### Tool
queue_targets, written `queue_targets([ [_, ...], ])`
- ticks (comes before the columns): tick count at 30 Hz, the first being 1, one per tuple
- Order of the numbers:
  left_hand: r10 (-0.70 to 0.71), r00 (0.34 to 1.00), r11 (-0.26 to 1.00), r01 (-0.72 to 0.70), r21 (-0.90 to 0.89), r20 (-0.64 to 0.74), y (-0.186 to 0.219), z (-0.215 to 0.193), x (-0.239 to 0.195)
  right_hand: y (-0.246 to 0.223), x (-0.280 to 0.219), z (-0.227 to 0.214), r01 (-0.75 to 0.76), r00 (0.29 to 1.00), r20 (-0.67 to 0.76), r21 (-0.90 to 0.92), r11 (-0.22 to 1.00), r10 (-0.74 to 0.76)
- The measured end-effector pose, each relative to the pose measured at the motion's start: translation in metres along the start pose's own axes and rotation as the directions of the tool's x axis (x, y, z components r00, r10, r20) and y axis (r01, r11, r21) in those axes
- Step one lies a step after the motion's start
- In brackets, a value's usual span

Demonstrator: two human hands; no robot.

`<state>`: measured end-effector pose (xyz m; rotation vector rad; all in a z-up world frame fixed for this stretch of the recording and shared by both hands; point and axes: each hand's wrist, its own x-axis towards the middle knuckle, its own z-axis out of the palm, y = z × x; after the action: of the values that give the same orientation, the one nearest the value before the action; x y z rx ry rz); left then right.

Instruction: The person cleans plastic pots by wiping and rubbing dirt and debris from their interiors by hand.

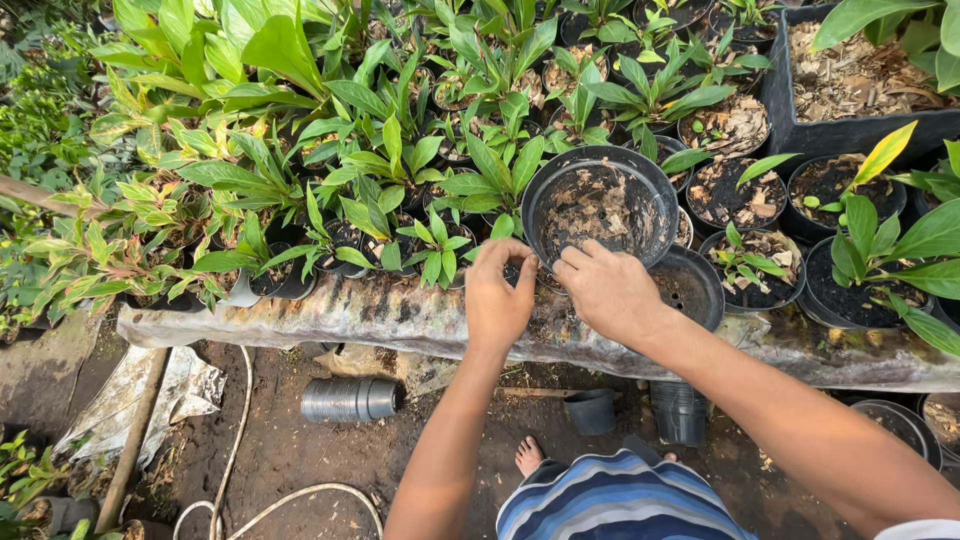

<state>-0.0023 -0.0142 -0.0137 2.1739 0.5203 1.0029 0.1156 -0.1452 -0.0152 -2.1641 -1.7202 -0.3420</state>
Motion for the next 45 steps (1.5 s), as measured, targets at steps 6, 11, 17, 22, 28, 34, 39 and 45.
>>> queue_targets([
  [6, 0.231, 0.965, 0.924, -0.257, 0.285, 0.12, 0.009, -0.026, 0.023, 0.001, -0.006, 0.006, 0.112, 0.993, -0.012, -0.145, 0.983, -0.115],
  [11, 0.053, 0.88, 0.761, -0.341, 0.551, 0.471, -0.005, -0.015, 0.047, 0.001, -0.007, 0.013, 0.201, 0.979, 0.074, -0.257, 0.945, -0.188],
  [17, 0.089, 0.858, 0.864, -0.319, 0.389, 0.505, -0.01, 0.008, 0.041, -0.001, -0.008, 0.023, 0.284, 0.957, 0.135, -0.259, 0.923, -0.257],
  [22, -0.015, 0.984, 0.912, 0.087, -0.401, 0.18, -0.007, 0.003, 0.05, -0.016, -0.021, 0.026, 0.365, 0.902, 0.296, -0.139, 0.921, -0.313],
  [28, -0.406, 0.914, 0.822, 0.354, -0.446, -0.023, -0.105, -0.067, -0.046, 0.001, -0.04, 0.009, 0.252, 0.946, 0.248, -0.163, 0.954, -0.208],
  [34, -0.77, 0.628, 0.627, 0.777, 0.054, -0.112, -0.23, -0.1, -0.166, 0.0, -0.049, 0.002, 0.225, 0.968, 0.168, -0.237, 0.945, -0.188],
  [39, -0.788, 0.614, 0.518, 0.706, 0.482, -0.053, -0.315, -0.097, -0.183, -0.015, -0.048, 0.008, 0.222, 0.968, 0.158, -0.197, 0.955, -0.192],
  [45, -0.578, 0.773, 0.815, 0.53, 0.233, 0.26, -0.266, -0.059, -0.104, -0.035, -0.041, 0.02, 0.19, 0.975, 0.149, -0.182, 0.965, -0.164],
])
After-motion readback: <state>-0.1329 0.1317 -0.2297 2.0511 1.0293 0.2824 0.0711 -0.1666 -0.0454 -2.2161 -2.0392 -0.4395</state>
